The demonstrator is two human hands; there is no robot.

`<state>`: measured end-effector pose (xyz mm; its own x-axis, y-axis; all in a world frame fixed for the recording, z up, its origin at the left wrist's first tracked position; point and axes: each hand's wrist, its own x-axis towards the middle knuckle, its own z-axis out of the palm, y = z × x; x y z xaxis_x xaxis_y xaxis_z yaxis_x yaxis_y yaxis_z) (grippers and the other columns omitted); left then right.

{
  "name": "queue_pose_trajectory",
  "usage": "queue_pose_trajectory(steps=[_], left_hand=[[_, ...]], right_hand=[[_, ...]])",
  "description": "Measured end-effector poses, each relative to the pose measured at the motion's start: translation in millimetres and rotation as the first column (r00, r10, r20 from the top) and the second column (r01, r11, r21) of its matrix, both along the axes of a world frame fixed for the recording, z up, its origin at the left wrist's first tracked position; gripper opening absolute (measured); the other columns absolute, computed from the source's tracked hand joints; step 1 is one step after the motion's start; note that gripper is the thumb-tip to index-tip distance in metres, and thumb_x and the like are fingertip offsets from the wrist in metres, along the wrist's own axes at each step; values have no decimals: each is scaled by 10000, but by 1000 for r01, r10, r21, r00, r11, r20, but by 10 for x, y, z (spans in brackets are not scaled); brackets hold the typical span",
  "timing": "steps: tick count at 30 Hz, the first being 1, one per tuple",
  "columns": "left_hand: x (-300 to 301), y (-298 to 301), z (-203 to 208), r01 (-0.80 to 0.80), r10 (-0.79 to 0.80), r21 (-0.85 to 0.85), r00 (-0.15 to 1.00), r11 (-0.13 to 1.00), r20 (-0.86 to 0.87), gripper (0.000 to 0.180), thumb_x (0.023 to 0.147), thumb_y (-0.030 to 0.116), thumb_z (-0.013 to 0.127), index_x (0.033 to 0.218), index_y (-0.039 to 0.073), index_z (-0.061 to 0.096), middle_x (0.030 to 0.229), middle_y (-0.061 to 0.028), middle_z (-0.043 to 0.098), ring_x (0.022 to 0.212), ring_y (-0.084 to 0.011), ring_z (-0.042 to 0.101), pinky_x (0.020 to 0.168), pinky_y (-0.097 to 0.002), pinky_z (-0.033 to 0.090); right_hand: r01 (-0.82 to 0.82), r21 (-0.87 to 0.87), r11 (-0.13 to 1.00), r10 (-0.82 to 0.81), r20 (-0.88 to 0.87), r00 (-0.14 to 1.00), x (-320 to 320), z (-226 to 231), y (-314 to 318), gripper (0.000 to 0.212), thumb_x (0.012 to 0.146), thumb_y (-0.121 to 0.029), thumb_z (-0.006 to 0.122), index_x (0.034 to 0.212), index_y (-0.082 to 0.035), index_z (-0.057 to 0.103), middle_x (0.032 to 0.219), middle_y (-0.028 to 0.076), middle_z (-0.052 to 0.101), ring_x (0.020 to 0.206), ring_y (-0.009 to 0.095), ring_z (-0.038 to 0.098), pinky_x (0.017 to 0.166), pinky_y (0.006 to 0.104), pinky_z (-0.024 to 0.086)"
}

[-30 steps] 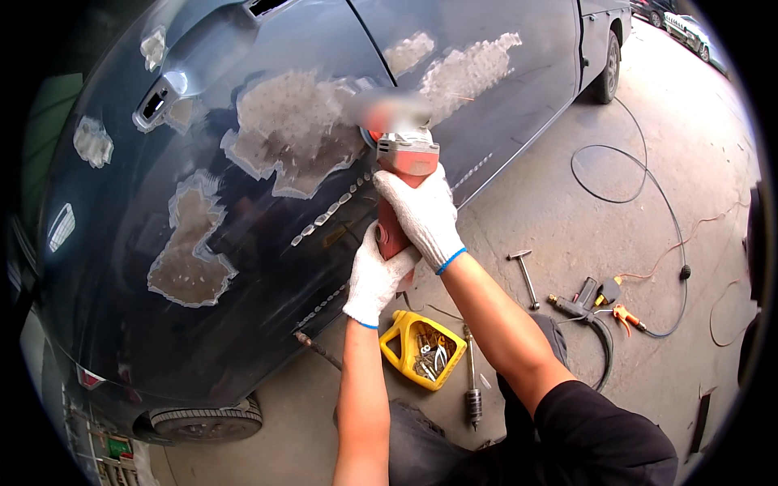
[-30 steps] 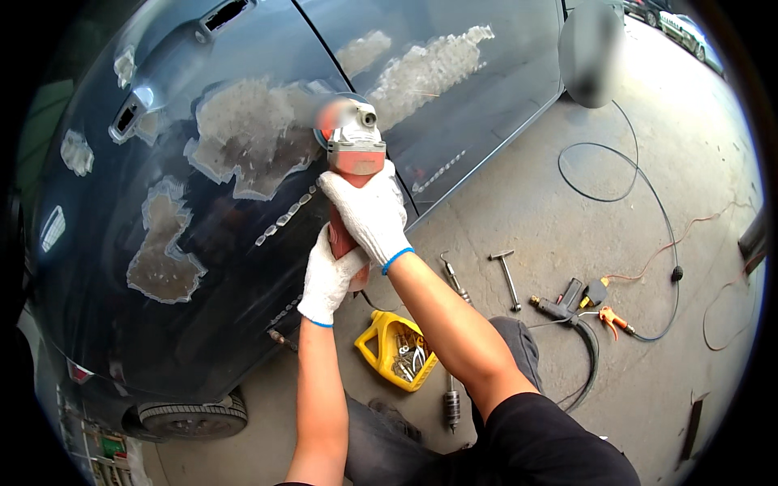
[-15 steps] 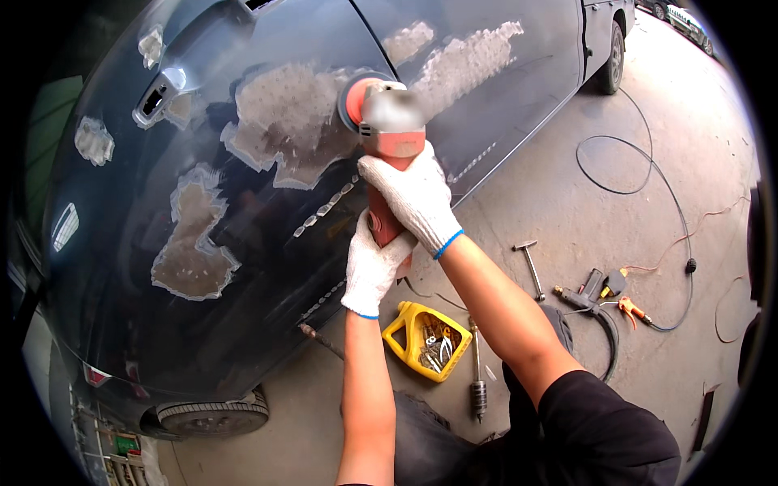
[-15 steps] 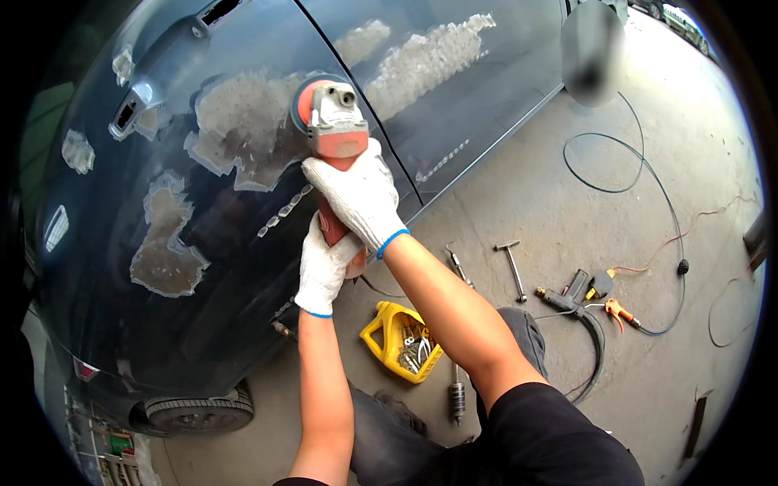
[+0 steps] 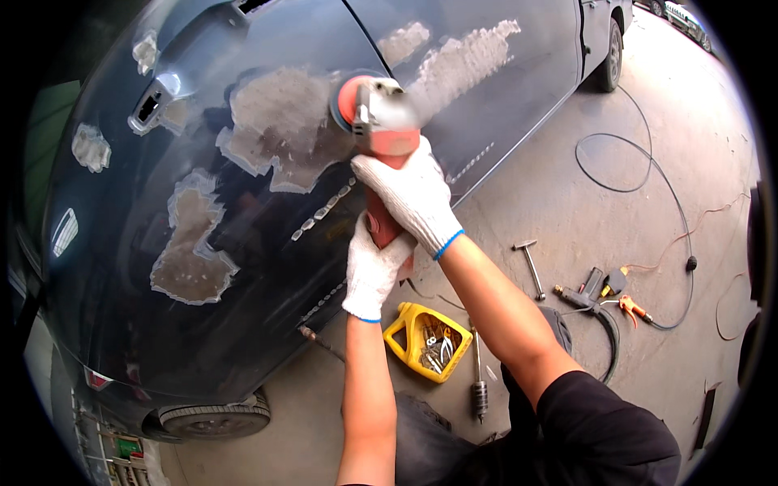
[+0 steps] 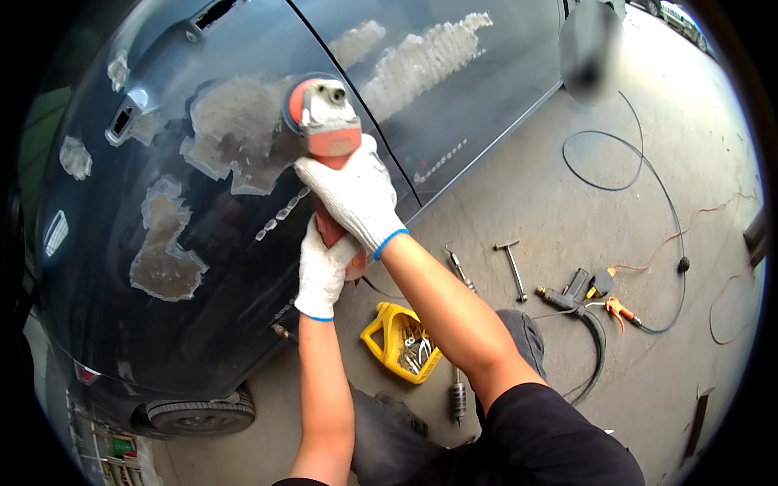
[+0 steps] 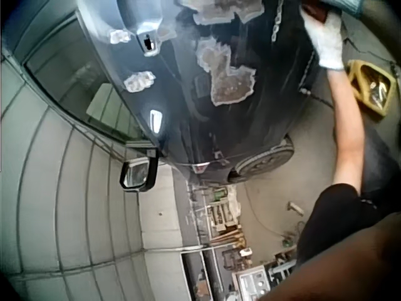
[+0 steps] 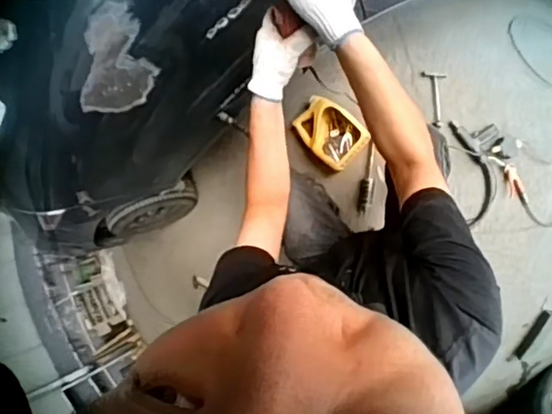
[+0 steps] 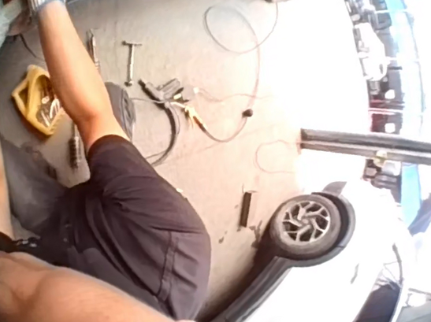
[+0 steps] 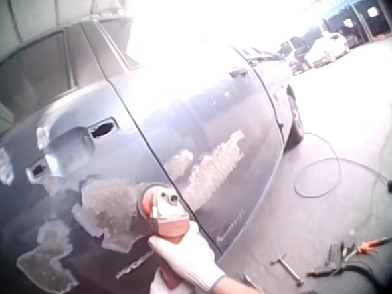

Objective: The person uses an angle grinder to sand the surface of a car door, removing paint and filler. They periodically wipe the surface with their gloved hand to check progress. The person then switches to a pneumatic die grinder to continue sanding the door.

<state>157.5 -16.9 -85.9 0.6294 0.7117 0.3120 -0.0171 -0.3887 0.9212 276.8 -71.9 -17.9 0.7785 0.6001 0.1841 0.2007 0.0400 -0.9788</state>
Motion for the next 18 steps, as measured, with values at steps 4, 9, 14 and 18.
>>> queue_pose_trajectory(steps=[4,9,14,18], left_hand=[[-21,17,-103,48,-53,-60,994,997,-91,681,771,224,802,1326,-13,487,1222,-112,625,1107,-191,594,974,-333,458],[-50,5,-45,6,-9,-45,998,999,-64,660,778,185,776,1332,-18,479,1204,-108,627,1096,-166,588,965,-313,462],[-12,6,-117,42,-46,-77,998,996,-51,678,786,191,776,1348,-18,460,1235,-98,607,1115,-160,574,972,-311,458],[5,77,-109,53,-52,-100,999,994,10,672,782,187,779,1339,-22,466,1227,-98,612,1119,-165,576,978,-311,453]], right_hand=[[68,89,994,-61,-73,995,10,-242,61,780,704,-472,765,1248,30,516,1167,219,648,1103,340,638,954,400,489],[40,6,999,-40,-6,999,-51,-87,37,821,708,-507,750,1270,37,499,1161,234,647,1097,370,637,969,419,477],[2,70,998,5,-96,995,-4,-183,-19,808,711,-516,744,1252,36,512,1133,233,657,1088,372,640,958,420,485],[-7,-17,1000,7,-2,1000,-12,38,-35,784,700,-481,775,1248,19,519,1145,216,654,1081,343,650,960,404,490]])
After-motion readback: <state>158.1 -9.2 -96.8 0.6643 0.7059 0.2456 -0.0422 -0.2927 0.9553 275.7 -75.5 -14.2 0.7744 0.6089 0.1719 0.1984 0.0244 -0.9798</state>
